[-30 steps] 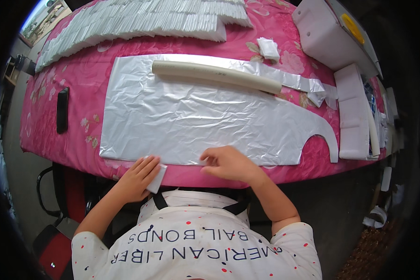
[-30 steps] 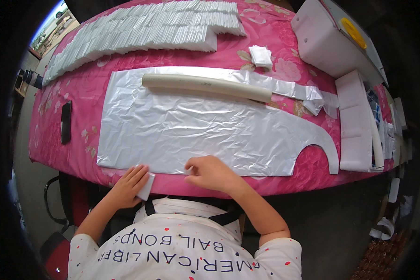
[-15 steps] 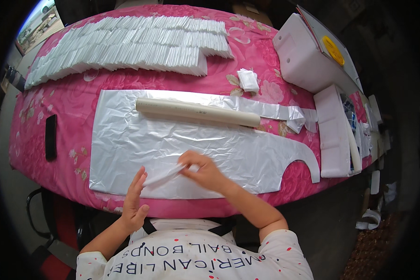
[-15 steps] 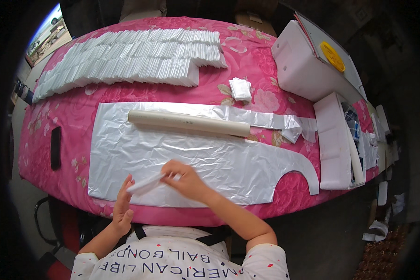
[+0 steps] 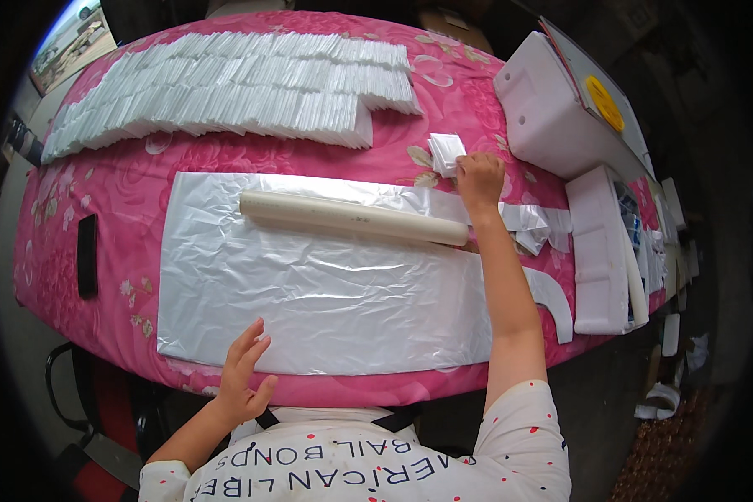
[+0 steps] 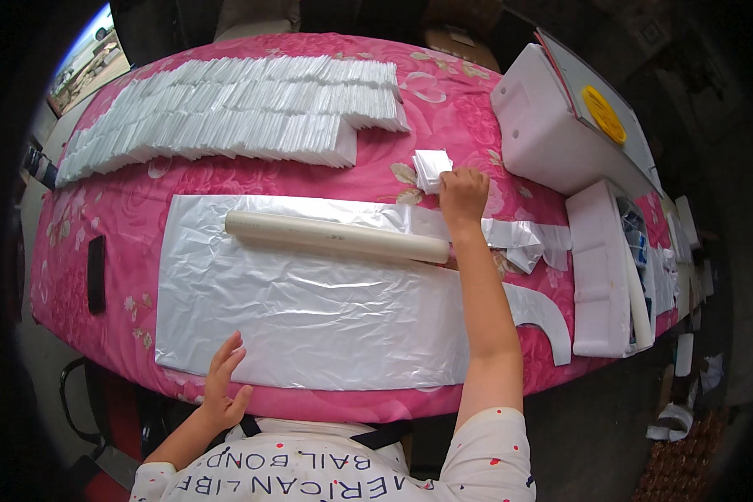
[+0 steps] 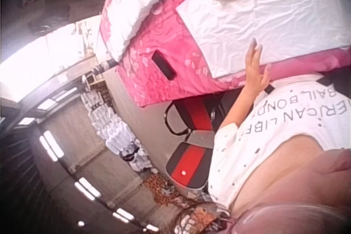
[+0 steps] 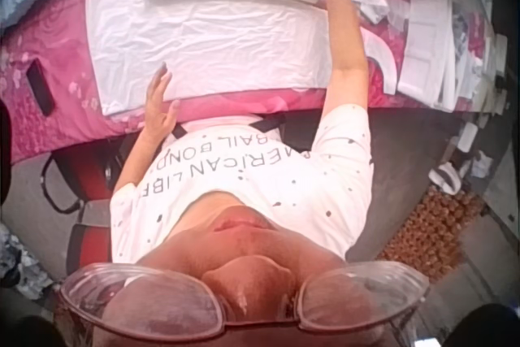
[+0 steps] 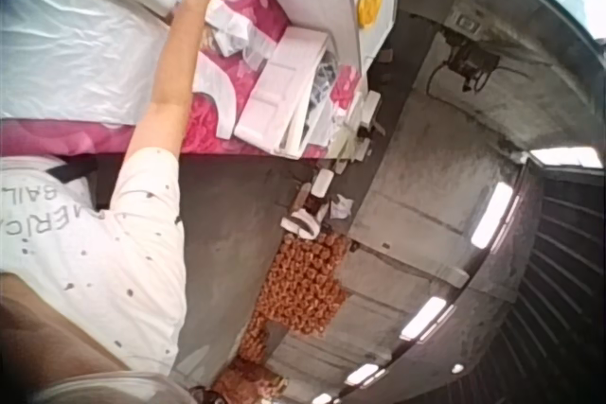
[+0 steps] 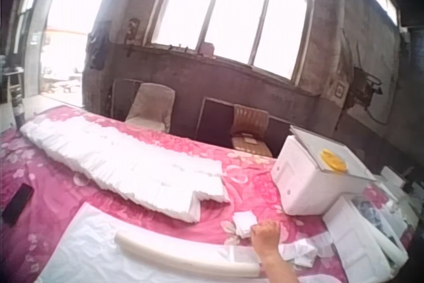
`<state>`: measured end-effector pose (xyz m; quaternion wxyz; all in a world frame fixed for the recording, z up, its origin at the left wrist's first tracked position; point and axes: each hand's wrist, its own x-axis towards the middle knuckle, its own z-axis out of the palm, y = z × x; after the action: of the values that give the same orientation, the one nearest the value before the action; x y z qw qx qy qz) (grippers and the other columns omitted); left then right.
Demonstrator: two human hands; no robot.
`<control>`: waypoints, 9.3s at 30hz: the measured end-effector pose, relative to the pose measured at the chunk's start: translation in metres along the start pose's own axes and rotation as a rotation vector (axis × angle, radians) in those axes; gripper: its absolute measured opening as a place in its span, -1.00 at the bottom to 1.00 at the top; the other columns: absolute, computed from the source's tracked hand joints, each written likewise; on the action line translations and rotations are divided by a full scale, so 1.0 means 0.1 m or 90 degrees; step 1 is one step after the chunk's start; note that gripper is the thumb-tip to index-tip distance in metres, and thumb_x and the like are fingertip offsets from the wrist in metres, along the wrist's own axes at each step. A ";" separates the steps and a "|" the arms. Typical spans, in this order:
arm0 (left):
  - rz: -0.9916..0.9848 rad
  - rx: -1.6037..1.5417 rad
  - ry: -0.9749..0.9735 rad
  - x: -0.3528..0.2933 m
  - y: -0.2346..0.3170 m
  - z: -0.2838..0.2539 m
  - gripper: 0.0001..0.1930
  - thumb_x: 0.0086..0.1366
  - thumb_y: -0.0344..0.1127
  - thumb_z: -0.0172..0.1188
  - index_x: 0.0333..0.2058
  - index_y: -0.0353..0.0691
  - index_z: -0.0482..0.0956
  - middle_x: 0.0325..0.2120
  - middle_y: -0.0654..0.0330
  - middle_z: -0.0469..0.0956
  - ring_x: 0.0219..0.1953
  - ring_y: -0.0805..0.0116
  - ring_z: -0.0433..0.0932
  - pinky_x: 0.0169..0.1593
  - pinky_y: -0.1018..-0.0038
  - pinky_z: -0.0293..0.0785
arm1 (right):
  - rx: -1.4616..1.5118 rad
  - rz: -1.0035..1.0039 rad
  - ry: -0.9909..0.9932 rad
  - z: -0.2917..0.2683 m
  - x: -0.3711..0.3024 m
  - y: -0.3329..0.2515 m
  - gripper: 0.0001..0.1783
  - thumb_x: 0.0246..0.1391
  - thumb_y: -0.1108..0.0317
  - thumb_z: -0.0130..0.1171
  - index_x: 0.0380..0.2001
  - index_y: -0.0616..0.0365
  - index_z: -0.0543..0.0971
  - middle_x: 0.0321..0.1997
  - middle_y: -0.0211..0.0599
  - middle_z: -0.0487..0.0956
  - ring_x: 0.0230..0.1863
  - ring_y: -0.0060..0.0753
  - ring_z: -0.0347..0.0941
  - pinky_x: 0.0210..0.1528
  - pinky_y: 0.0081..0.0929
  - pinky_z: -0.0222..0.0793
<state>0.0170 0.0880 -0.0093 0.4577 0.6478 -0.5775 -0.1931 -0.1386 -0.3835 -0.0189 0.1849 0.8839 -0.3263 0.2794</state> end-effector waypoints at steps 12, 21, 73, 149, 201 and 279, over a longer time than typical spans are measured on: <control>0.028 -0.002 -0.054 0.12 0.03 0.07 -0.42 -0.01 -0.49 0.12 0.07 -0.34 0.28 0.16 -0.14 0.16 0.15 -0.02 0.23 0.13 0.24 0.22 | 0.391 -0.008 -0.218 -0.85 -0.64 -0.44 -0.53 -0.19 0.26 0.28 -0.12 0.12 0.52 -0.17 -0.20 0.51 -0.08 -0.11 0.36 0.01 -0.29 0.24; 0.017 0.113 -0.144 0.59 0.14 0.56 -0.31 0.08 -0.30 0.16 0.20 -0.24 0.11 0.26 -0.17 -0.17 0.29 -0.16 -0.12 0.24 0.11 -0.04 | 0.446 0.010 -0.476 -1.71 -1.56 -0.94 -0.48 -0.11 0.11 0.24 -0.13 0.23 0.50 -0.14 -0.12 0.49 -0.09 -0.09 0.37 -0.03 -0.27 0.28; -0.518 -0.151 -0.125 0.69 -0.74 -0.86 -0.79 0.11 -0.46 0.14 -0.24 -0.35 0.49 -0.51 0.26 0.52 -0.48 0.53 0.48 -0.36 0.62 0.41 | 0.400 0.258 -0.328 -2.51 -2.09 -1.31 -0.66 -0.12 0.15 0.25 -0.39 0.19 0.49 -0.39 -0.21 0.52 -0.37 -0.19 0.47 -0.37 -0.32 0.37; -0.107 -0.421 0.037 1.22 -0.34 1.15 -0.47 0.11 -0.48 -0.03 0.11 -0.40 0.21 0.11 -0.04 0.26 0.16 0.14 0.24 0.18 0.30 0.15 | 0.733 -0.090 -0.147 -1.74 -0.87 -1.97 -0.52 -0.01 0.29 0.15 0.00 0.21 0.42 0.11 -0.11 0.39 0.21 -0.03 0.21 0.22 -0.22 0.07; -0.470 -0.334 0.224 -0.97 -0.14 -0.56 -0.32 0.00 -0.35 0.28 0.08 -0.41 0.19 -0.20 0.02 0.50 -0.30 0.24 0.53 -0.22 0.43 0.48 | 1.047 0.369 -0.240 -0.86 -0.53 -4.55 -0.29 -0.15 0.38 0.07 0.11 0.40 0.13 0.04 0.16 0.28 0.11 -0.04 0.20 0.18 -0.22 0.08; 0.508 0.344 -0.357 0.57 -0.34 0.06 -0.42 0.10 -0.13 0.17 0.06 -0.29 0.30 0.06 0.06 0.31 0.09 0.14 0.31 0.15 0.28 0.22 | 0.725 0.266 -0.515 -0.31 -0.34 -1.10 -0.79 0.01 0.30 0.17 -0.42 0.26 0.56 -0.56 -0.48 0.49 -0.54 -0.68 0.32 -0.46 -0.66 0.26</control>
<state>0.0461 0.0300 -0.0242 0.1417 0.3973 -0.9066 -0.0144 -0.0967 -0.2730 -0.0314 -0.4959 0.7963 -0.3353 0.0869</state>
